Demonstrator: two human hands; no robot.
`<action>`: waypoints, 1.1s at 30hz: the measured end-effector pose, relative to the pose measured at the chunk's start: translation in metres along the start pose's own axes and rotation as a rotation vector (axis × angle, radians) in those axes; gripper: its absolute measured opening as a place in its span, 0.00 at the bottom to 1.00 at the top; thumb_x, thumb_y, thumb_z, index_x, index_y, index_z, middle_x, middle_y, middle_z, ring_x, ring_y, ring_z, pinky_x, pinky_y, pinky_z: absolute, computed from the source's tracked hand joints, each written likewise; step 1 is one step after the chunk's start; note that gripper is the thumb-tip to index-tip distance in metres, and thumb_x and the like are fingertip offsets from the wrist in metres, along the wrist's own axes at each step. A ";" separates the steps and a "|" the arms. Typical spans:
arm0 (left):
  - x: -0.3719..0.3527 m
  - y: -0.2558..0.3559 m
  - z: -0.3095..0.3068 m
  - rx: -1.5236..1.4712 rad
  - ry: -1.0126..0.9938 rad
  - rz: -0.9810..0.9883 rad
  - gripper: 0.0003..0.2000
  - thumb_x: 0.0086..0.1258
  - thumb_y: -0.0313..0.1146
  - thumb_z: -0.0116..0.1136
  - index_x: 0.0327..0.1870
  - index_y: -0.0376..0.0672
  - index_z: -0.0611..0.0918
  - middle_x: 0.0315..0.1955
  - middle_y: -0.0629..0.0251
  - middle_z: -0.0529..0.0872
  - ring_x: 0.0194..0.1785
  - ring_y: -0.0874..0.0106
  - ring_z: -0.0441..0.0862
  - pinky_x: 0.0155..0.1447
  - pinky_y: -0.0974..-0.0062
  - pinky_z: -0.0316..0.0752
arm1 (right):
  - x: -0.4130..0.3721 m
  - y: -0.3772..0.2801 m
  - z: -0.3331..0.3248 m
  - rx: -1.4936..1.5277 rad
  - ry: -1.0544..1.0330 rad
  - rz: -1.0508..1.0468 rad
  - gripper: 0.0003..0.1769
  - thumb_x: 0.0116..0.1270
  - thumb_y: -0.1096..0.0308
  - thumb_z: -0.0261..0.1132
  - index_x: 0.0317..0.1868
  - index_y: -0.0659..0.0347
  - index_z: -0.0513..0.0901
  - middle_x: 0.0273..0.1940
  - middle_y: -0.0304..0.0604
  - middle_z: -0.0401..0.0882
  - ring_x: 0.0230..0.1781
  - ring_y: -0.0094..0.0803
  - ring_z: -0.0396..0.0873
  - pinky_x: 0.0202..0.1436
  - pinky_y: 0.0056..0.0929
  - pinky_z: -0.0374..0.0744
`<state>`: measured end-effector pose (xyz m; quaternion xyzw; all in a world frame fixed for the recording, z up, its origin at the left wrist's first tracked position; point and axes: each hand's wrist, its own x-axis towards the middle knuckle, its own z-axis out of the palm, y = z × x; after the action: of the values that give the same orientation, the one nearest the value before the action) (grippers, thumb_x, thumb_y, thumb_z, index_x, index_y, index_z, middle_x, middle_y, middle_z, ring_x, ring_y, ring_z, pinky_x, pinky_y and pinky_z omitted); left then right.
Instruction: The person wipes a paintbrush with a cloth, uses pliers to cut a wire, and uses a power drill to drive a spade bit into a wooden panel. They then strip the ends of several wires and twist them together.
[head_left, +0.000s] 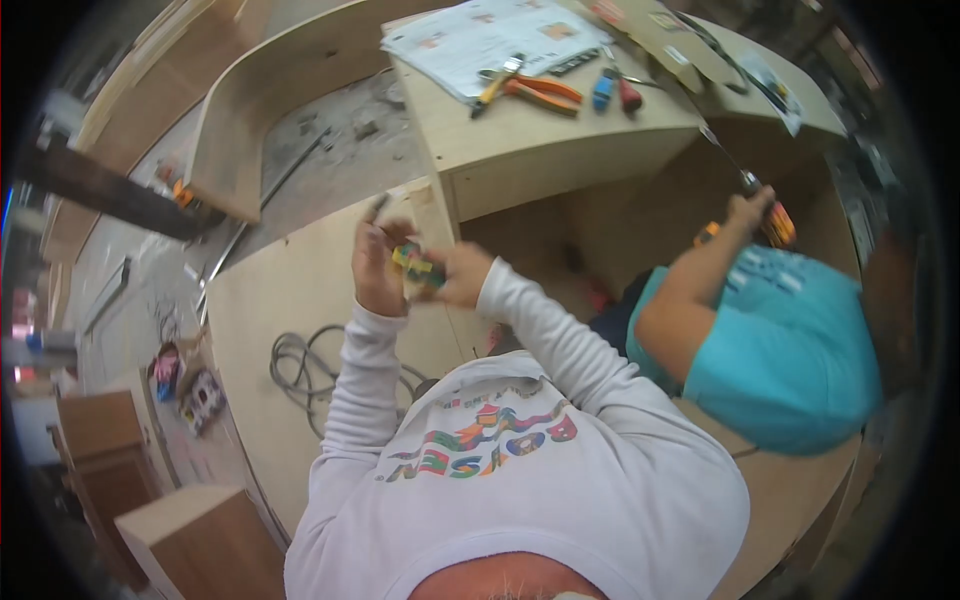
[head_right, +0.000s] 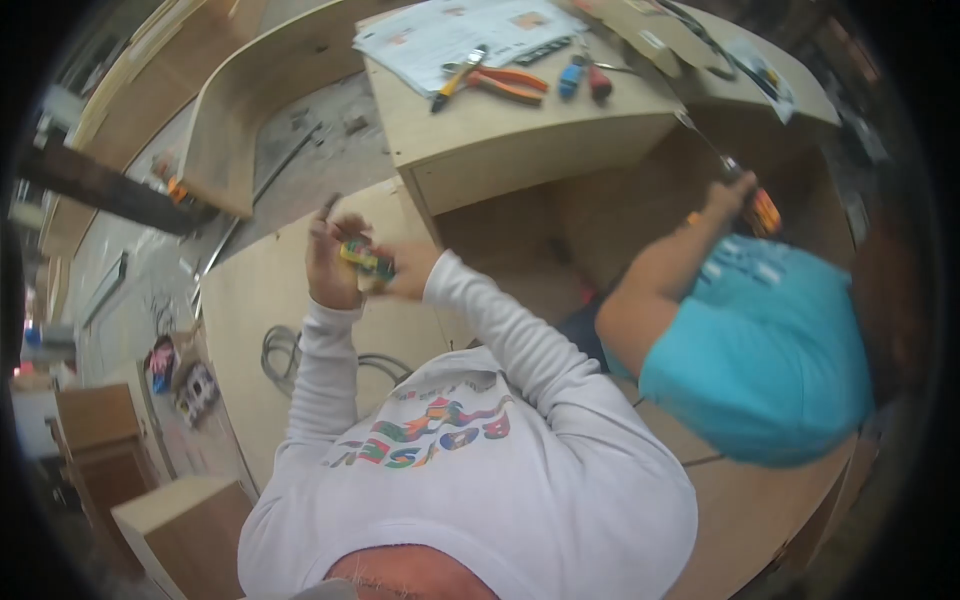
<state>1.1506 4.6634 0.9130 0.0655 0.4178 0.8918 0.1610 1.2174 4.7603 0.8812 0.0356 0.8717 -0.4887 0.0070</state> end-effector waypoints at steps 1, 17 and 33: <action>0.016 0.004 -0.009 0.008 0.036 0.021 0.12 0.68 0.39 0.46 0.36 0.38 0.74 0.19 0.68 0.75 0.18 0.77 0.71 0.20 0.84 0.65 | 0.017 0.003 -0.020 -0.062 0.138 0.012 0.29 0.46 0.49 0.70 0.44 0.59 0.75 0.36 0.51 0.79 0.38 0.44 0.78 0.43 0.36 0.75; -0.241 -0.184 -0.489 1.484 0.363 -1.242 0.25 0.59 0.53 0.49 0.50 0.44 0.75 0.44 0.55 0.79 0.48 0.57 0.76 0.53 0.65 0.70 | 0.149 0.118 -0.158 -1.439 0.669 0.447 0.28 0.58 0.39 0.50 0.53 0.46 0.74 0.49 0.41 0.75 0.48 0.43 0.73 0.52 0.39 0.71; -0.211 -0.148 -0.634 1.304 0.696 -1.128 0.25 0.60 0.51 0.49 0.54 0.44 0.72 0.52 0.55 0.74 0.56 0.61 0.71 0.59 0.68 0.64 | 0.172 0.059 -0.127 -1.431 1.119 -0.011 0.25 0.50 0.46 0.64 0.41 0.56 0.80 0.41 0.46 0.78 0.42 0.42 0.76 0.45 0.39 0.74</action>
<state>1.2237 4.2215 0.3961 -0.3411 0.8313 0.2398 0.3675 1.0523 4.9086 0.8893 0.2509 0.8433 0.2582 -0.3991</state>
